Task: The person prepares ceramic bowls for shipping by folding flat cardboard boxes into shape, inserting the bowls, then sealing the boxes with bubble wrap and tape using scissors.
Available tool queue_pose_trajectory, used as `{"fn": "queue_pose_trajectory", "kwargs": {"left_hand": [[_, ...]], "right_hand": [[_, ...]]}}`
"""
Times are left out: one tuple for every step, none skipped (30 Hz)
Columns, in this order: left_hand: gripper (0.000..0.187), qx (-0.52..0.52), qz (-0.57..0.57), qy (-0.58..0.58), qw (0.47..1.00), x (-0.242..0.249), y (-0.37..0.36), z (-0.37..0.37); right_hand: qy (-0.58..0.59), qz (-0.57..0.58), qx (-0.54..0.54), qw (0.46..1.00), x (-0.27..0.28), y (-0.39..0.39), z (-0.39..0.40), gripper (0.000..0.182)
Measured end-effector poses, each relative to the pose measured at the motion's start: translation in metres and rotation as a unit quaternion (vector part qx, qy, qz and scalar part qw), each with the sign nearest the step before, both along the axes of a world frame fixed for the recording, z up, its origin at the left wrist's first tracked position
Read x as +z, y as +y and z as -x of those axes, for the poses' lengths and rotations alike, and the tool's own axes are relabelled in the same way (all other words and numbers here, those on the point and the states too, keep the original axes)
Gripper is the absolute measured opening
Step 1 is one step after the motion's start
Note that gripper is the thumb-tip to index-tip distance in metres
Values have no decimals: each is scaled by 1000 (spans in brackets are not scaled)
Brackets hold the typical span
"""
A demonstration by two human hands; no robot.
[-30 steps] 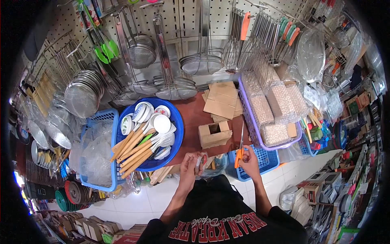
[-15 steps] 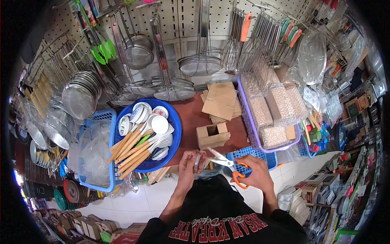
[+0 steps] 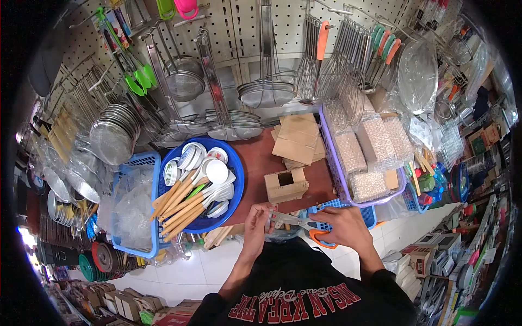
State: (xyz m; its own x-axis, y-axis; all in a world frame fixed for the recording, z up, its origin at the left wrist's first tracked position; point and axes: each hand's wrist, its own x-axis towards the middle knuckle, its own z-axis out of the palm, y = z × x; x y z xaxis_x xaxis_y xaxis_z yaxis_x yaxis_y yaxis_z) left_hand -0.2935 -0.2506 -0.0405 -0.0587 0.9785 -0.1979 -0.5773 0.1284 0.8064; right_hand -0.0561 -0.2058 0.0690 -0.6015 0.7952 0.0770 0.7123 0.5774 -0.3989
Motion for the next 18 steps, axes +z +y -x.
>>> {"fn": "queue_pose_trajectory", "kwargs": {"left_hand": [[5,1,-5,6,1000,1,0,-1],[4,2,-10,11,1000,2,0,-2],[4,1,-8,20,1000,2,0,-4],[4,0,-6,29,1000,2,0,-5],[4,-2,-4,38,999,3,1,-6],[4,-7,-11,41,999,2,2,-7],[4,-11,-19,44,999,0,2,-8],[3,-16,-27,48,998,-1,3,-8],[3,-17,-31,54,998,-3,4,-10],[3,-17,-36,60,997,-6,5,-12],[3,-18,-40,66,997,-7,6,-15],[3,-19,-43,71,996,-8,6,-17],[3,-20,-45,77,996,-8,7,-19],[3,-20,-48,83,995,-8,7,-19],[3,-18,-50,80,995,-7,8,-20],[3,-16,-52,77,996,-7,8,-21],[3,-14,-54,74,996,-6,9,-21],[4,-10,-50,82,995,-3,9,-22]], "right_hand": [[-5,2,3,1000,1,1,0,42],[-7,2,6,1000,1,2,-1,42],[-9,1,9,1000,1,3,-1,41],[-10,0,11,1000,1,4,-2,40],[-11,-4,12,1000,1,4,-2,40],[-13,-8,13,1000,3,5,-2,39],[-14,-13,13,1000,4,6,-2,38],[-19,-14,15,1000,7,6,-2,38],[-23,-15,17,999,10,7,-2,37],[-28,-17,19,999,12,8,-2,37],[-31,-21,23,999,12,9,-2,37],[-35,-25,28,999,12,10,-3,36],[-39,-29,32,998,12,11,-3,36],[-41,-27,34,998,12,12,-4,36],[-43,-24,36,998,12,12,-4,36],[-46,-21,38,998,11,13,-5,36],[-45,-20,41,998,10,14,-6,36],[-45,-19,44,998,9,14,-8,36]]}}
